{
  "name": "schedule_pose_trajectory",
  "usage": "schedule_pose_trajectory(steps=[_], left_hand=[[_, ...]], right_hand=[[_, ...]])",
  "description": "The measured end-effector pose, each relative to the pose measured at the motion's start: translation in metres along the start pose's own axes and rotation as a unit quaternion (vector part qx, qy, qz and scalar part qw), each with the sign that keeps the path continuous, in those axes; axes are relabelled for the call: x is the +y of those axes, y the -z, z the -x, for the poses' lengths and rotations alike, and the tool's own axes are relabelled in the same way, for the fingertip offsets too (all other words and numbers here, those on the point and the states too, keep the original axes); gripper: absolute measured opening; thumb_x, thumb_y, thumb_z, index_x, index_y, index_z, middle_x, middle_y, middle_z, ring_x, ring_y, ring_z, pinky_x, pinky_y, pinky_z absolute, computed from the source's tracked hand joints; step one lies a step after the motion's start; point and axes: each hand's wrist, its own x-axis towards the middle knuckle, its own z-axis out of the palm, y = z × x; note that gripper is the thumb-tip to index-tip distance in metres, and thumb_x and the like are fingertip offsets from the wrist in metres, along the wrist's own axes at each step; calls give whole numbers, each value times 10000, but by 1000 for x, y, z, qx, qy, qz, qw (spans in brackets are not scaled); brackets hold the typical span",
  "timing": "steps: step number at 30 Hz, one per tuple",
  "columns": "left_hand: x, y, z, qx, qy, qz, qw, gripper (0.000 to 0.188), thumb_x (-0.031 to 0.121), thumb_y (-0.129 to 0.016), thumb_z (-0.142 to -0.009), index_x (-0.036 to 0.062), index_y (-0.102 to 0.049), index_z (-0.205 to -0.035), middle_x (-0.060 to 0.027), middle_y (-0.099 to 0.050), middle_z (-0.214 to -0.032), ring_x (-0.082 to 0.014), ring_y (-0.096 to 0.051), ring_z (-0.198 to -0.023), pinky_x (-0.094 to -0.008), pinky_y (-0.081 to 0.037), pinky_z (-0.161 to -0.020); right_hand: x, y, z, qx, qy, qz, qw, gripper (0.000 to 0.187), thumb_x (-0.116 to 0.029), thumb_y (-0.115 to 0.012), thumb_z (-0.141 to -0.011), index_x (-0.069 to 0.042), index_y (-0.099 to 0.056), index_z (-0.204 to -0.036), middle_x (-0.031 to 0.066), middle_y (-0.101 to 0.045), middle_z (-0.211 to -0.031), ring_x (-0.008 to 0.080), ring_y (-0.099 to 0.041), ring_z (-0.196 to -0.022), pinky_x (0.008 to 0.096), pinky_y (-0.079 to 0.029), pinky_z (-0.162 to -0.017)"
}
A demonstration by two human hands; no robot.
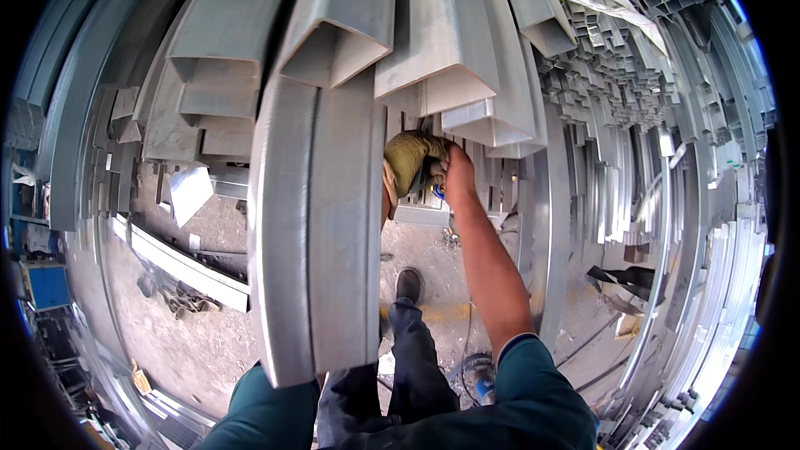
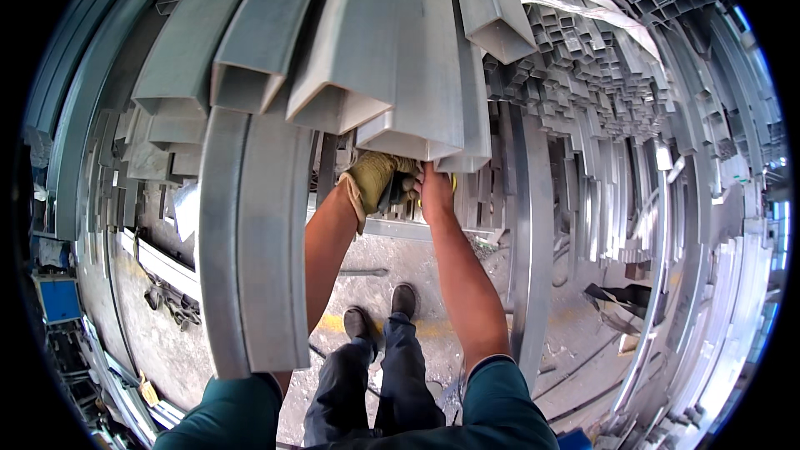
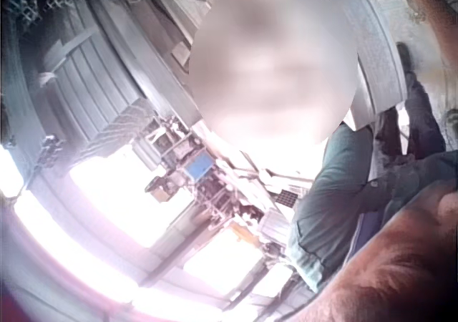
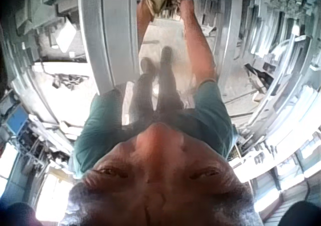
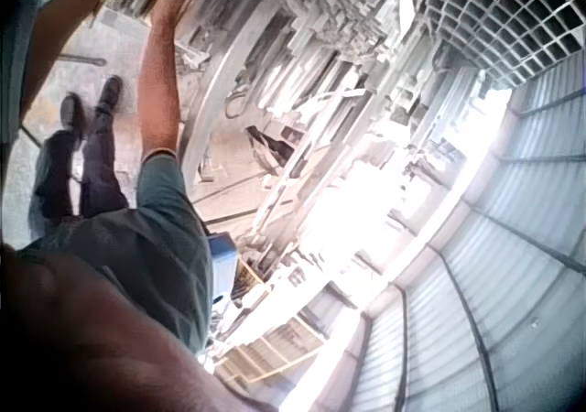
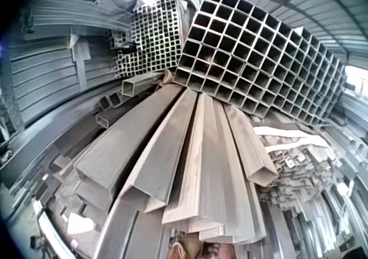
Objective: The person walks through a warehouse and selects metal profiles from a large rack. They use a tape measure to measure the length of several profiles, then move to another area to measure additional profiles on the floor. The person handles the profiles by hand and uses the tape measure for measurement.
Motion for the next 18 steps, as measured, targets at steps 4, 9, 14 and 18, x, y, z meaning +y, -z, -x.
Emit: schedule_pose_trajectory(steps=[4,9,14,18], left_hand=[[-7,-8,-3,-2,12,11,1000,117,180,-642,-865,104,-638,-953,-33,-660,-793,-172,-607,-630,-322,-497,-534],[-13,-10,-10,11,15,31,999,111,191,-641,-869,110,-635,-944,-29,-657,-787,-170,-604,-626,-318,-495,-532],[-22,-4,-14,27,15,45,998,106,202,-640,-874,116,-633,-935,-25,-653,-781,-168,-601,-621,-315,-493,-529],[-33,-11,-24,29,22,51,998,104,211,-639,-877,120,-632,-928,-22,-650,-776,-166,-598,-618,-313,-491,-528]], right_hand=[[-64,-50,51,-63,41,126,989,443,-417,-655,-897,-76,-640,-1180,50,-667,-1064,163,-629,-921,321,-504,-794],[-84,-70,21,-112,-53,152,981,579,-394,-799,-784,-63,-599,-1214,103,-644,-1122,235,-626,-945,392,-522,-842],[-72,-60,12,-160,-156,83,971,341,-360,-725,-845,-66,-682,-1012,121,-719,-954,238,-697,-860,399,-565,-803],[-75,-47,12,-223,-105,24,969,255,-321,-722,-827,-77,-678,-885,100,-711,-875,214,-688,-784,374,-564,-773]])
